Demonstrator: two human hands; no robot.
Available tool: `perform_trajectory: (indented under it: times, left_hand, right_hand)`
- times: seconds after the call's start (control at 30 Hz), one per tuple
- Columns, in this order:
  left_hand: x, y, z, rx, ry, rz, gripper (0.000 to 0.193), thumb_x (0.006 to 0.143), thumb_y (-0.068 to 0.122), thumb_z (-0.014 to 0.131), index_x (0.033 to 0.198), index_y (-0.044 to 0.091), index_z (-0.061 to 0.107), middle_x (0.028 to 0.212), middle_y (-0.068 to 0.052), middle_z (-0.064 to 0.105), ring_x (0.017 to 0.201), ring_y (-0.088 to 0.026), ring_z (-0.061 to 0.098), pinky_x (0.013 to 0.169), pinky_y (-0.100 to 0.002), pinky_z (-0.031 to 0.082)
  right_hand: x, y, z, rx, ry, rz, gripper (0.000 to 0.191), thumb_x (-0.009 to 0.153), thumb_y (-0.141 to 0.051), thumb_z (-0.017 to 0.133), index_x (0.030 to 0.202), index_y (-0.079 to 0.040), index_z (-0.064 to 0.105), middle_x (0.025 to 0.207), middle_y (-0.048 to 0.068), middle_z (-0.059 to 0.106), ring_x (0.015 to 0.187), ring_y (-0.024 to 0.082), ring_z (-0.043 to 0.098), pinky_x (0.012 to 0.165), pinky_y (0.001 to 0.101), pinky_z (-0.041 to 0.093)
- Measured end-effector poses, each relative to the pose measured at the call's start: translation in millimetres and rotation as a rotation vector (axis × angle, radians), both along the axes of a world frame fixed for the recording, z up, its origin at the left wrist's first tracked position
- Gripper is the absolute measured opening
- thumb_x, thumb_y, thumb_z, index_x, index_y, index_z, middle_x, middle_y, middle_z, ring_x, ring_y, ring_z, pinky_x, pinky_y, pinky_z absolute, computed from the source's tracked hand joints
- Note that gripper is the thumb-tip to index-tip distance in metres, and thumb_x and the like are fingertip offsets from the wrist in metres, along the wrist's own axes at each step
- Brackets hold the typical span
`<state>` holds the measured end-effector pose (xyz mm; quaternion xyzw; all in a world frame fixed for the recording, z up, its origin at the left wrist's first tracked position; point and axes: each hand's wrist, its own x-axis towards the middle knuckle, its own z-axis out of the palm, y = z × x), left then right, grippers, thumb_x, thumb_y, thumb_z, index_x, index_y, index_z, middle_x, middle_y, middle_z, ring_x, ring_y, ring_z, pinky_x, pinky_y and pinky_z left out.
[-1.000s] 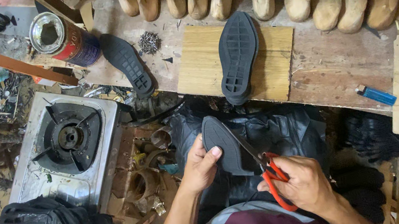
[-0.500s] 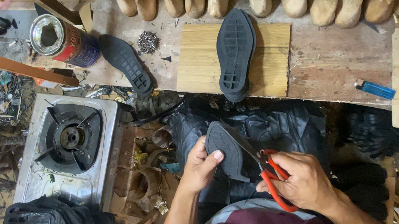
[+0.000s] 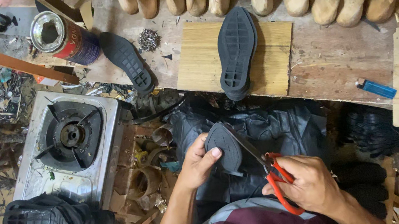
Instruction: The person sits on the floor of a shoe workshop and trims the edges of black rubber shoe soles with red-handled scissors. They periodically hold a sole against a wooden shoe last to check the fit, then continue trimming the excess rubber around the edges and set finished soles aside.
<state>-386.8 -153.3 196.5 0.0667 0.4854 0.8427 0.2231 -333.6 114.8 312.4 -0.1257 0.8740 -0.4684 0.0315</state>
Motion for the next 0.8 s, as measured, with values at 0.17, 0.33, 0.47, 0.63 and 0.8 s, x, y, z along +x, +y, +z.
perform_trajectory:
  times: [0.17, 0.33, 0.47, 0.63, 0.8]
  left_hand:
    - [4, 7, -6, 0.054, -0.031, 0.023, 0.029, 0.100, 0.012, 0.066, 0.127, 0.002, 0.058, 0.120, -0.007, 0.069, 0.111, -0.015, 0.063, 0.101, -0.034, 0.050]
    - [-1, -3, -5, -0.068, 0.031, 0.021, 0.031, 0.102, 0.014, 0.066, 0.129, 0.000, 0.060, 0.119, -0.006, 0.068, 0.110, -0.014, 0.062, 0.101, -0.033, 0.050]
    - [-4, -10, -1, -0.137, 0.058, 0.013, 0.035, 0.100, 0.015, 0.066, 0.131, 0.000, 0.059, 0.120, -0.006, 0.069, 0.111, -0.014, 0.063, 0.101, -0.032, 0.050]
    - [-3, -7, 1, -0.113, 0.042, 0.003, 0.034, 0.100, 0.016, 0.067, 0.129, 0.000, 0.059, 0.118, -0.005, 0.069, 0.109, -0.013, 0.063, 0.100, -0.032, 0.050]
    - [-1, -6, -1, -0.102, 0.060, -0.033, 0.032, 0.102, 0.017, 0.067, 0.127, 0.000, 0.059, 0.116, -0.004, 0.068, 0.107, -0.012, 0.062, 0.098, -0.032, 0.051]
  right_hand:
    - [0, -8, -2, -0.004, 0.048, -0.026, 0.047, 0.063, -0.032, 0.093, 0.085, -0.001, 0.067, 0.066, 0.008, 0.067, 0.054, 0.023, 0.068, 0.051, 0.0349, 0.053]
    - [-1, 0, -4, -0.018, 0.012, -0.003, 0.042, 0.063, -0.029, 0.094, 0.083, -0.001, 0.069, 0.064, 0.007, 0.068, 0.053, 0.021, 0.068, 0.051, 0.0338, 0.053]
    - [-1, 5, -4, -0.042, -0.018, -0.035, 0.044, 0.061, -0.028, 0.094, 0.087, -0.001, 0.070, 0.065, 0.007, 0.069, 0.054, 0.019, 0.071, 0.051, 0.0321, 0.055]
    - [-3, 1, -3, 0.011, 0.029, -0.033, 0.051, 0.059, -0.032, 0.095, 0.089, 0.000, 0.069, 0.068, 0.008, 0.071, 0.055, 0.020, 0.071, 0.052, 0.0326, 0.055]
    - [-2, 5, -3, 0.031, 0.094, 0.019, 0.047, 0.060, -0.033, 0.095, 0.083, -0.002, 0.067, 0.065, 0.008, 0.067, 0.056, 0.024, 0.066, 0.053, 0.0349, 0.052]
